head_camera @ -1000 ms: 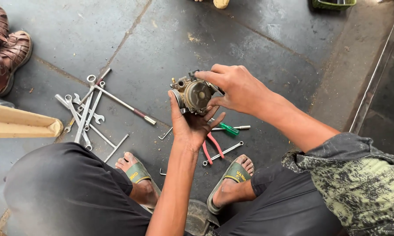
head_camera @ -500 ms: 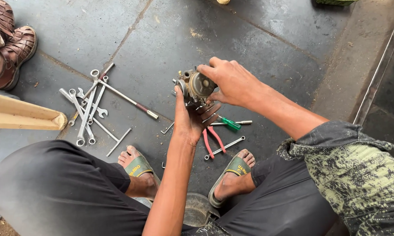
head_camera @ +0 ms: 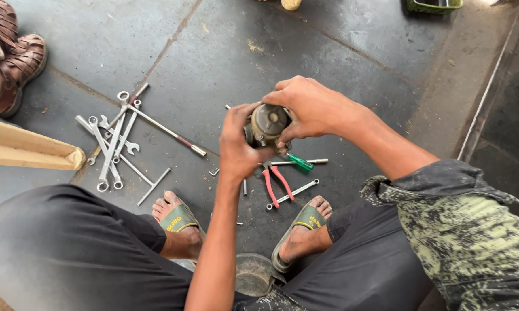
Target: Dismantling and cleaning a motorcycle carburetor using a screwdriver and various tools.
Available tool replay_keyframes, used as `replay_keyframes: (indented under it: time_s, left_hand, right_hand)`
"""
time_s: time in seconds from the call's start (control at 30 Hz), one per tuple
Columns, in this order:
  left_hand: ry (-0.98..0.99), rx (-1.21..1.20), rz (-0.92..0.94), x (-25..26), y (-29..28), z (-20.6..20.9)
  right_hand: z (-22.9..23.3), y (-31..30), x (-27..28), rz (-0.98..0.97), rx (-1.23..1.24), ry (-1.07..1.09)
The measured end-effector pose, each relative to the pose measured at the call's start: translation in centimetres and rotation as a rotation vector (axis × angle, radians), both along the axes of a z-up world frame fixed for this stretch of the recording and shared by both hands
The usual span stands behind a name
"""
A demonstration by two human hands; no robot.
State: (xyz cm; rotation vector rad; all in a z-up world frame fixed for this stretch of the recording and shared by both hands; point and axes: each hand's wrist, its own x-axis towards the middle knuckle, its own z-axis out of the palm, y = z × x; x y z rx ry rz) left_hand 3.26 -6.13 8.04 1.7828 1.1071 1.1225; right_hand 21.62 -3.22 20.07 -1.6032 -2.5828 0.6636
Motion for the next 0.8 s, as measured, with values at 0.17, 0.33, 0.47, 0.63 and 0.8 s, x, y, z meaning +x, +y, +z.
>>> replay_keyframes:
  time_s: [0.17, 0.33, 0.47, 0.63, 0.8]
  left_hand:
    - [-0.354, -0.201, 0.01, 0.2, 0.7, -4.5]
    - [-0.838, -0.622, 0.003, 1.1, 0.4, -3.8]
    - [-0.917, -0.678, 0.031, 0.7, 0.8, -3.3]
    - [-0.881, -0.695, 0.037, 1.2, 1.1, -1.8]
    - [-0.862, -0.716, 0.014, 2.5, 1.2, -1.9]
  right_hand:
    - [1.2, 0.7, 0.9, 0.002, 0.062, 0.175]
    - [1.7, 0.7, 3.8, -0.088, -0.019, 0.371]
    - [1.3, 0.7, 4.6, -0.212, -0.153, 0.503]
    - [1.2, 0.5, 3.9, -0.241, -0.251, 0.626]
    - [1.0, 0.5, 2.9, -0.341, -0.344, 0.741]
